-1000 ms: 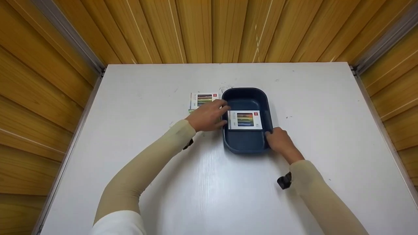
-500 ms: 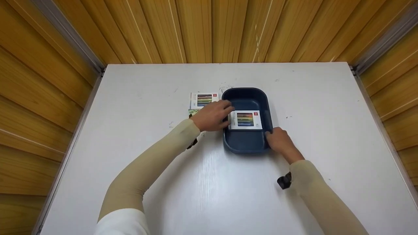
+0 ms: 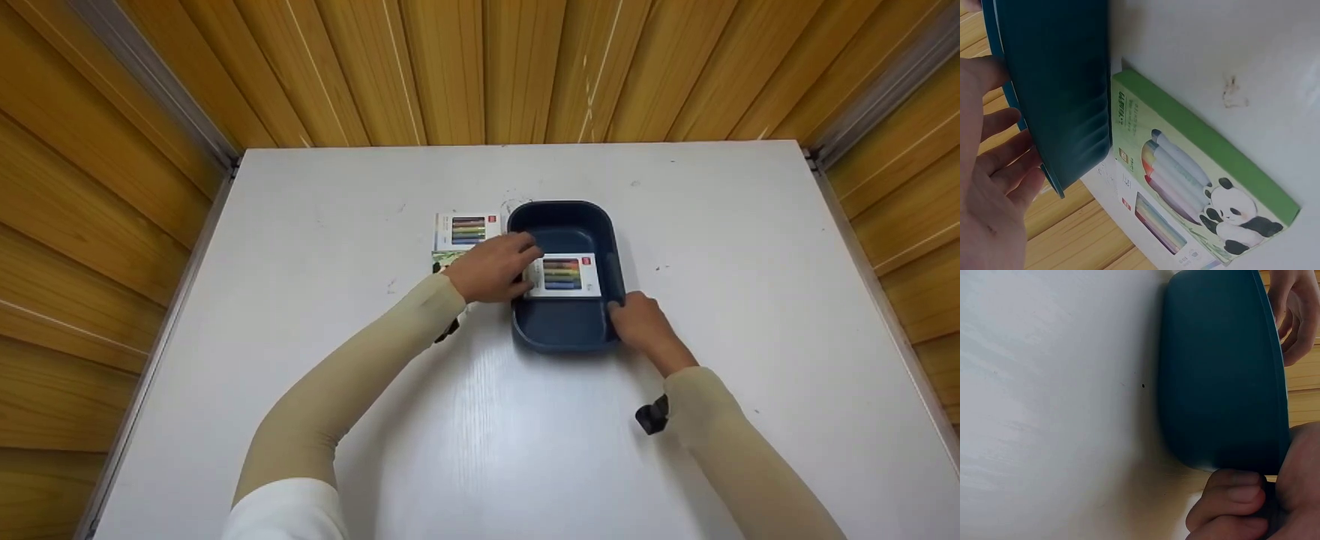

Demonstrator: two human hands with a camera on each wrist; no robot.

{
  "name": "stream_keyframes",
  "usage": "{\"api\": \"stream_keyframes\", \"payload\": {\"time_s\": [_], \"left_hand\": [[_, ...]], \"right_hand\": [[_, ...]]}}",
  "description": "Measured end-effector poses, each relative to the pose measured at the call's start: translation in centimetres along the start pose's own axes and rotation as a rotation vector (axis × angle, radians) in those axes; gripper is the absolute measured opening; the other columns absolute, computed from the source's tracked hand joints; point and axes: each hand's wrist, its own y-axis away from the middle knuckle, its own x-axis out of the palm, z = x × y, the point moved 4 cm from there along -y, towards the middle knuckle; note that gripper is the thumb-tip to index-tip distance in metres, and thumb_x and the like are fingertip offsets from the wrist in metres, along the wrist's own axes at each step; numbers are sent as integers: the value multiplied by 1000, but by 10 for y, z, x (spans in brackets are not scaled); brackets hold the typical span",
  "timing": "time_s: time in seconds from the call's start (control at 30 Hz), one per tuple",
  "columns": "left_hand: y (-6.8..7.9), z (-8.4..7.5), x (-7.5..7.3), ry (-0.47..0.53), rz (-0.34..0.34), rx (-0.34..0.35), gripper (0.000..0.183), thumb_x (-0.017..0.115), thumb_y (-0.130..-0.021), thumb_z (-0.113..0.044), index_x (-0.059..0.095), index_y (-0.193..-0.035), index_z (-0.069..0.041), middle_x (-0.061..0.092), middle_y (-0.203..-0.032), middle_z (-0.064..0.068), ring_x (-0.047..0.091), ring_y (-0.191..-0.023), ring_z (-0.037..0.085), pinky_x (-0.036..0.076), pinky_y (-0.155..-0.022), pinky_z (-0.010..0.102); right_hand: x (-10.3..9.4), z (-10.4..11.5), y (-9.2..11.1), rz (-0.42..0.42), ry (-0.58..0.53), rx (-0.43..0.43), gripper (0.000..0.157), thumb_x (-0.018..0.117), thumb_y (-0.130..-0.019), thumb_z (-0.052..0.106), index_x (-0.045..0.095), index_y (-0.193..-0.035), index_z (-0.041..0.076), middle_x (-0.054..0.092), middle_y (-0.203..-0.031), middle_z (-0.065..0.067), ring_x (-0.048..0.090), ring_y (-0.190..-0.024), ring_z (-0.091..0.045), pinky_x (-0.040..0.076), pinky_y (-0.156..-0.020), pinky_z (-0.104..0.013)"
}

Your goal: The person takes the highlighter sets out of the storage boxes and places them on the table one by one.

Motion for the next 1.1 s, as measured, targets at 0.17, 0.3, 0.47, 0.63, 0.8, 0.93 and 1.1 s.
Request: {"api": "stream_keyframes", "payload": {"time_s": [0.17, 0.3, 0.47, 0.63, 0.8, 0.93, 1.1], "left_hand": [[-2, -1, 3, -10, 25, 0, 46, 59, -95, -33, 52, -132, -8, 52, -132, 9, 53, -121, 23, 42, -107, 36], [-3, -1, 4, -8, 20, 0, 46, 59, -94, -33, 53, -132, -8, 53, -132, 9, 53, -120, 23, 43, -106, 36], [-5, -3, 2, -11, 25, -5, 46, 60, -94, -33, 52, -131, -8, 53, -132, 10, 53, -121, 23, 43, -106, 36], [-6, -4, 3, -23, 63, -31, 47, 58, -94, -35, 51, -133, -9, 52, -135, 9, 51, -123, 22, 42, -107, 35], [-9, -5, 6, -15, 85, -41, 49, 59, -94, -38, 51, -133, -10, 52, -135, 8, 51, -123, 22, 42, -107, 34], [-10, -5, 6, -10, 88, -43, 49, 59, -94, -37, 52, -134, -10, 52, -134, 8, 52, -122, 22, 43, -107, 35], [-11, -7, 6, -11, 77, -43, 48, 61, -93, -37, 53, -132, -10, 53, -132, 9, 54, -120, 24, 45, -104, 37]], "right_hand": [[0, 0, 0, 8, 5, 1, 46, 33, -100, 23, 53, -114, -16, 60, -95, -22, 57, -83, -29, 46, -70, -36], [0, 0, 0, 14, 9, 1, 47, 33, -100, 23, 52, -116, -17, 60, -98, -24, 57, -84, -30, 46, -72, -37], [0, 0, -1, 16, 10, 7, 46, 33, -100, 23, 52, -115, -16, 59, -98, -23, 56, -84, -29, 46, -72, -36], [1, 0, -1, 6, 13, 0, 45, 34, -100, 23, 52, -114, -16, 58, -97, -22, 55, -84, -29, 45, -73, -37], [1, -1, -1, 5, 13, 0, 43, 34, -100, 22, 54, -110, -15, 58, -93, -20, 55, -82, -28, 45, -71, -35], [1, -1, -2, 10, 10, 7, 43, 34, -100, 22, 54, -111, -14, 58, -93, -20, 55, -82, -28, 45, -71, -36], [0, 0, -2, 17, 6, 12, 44, 34, -100, 23, 53, -113, -15, 58, -94, -20, 55, -83, -28, 45, -71, -36]]}}
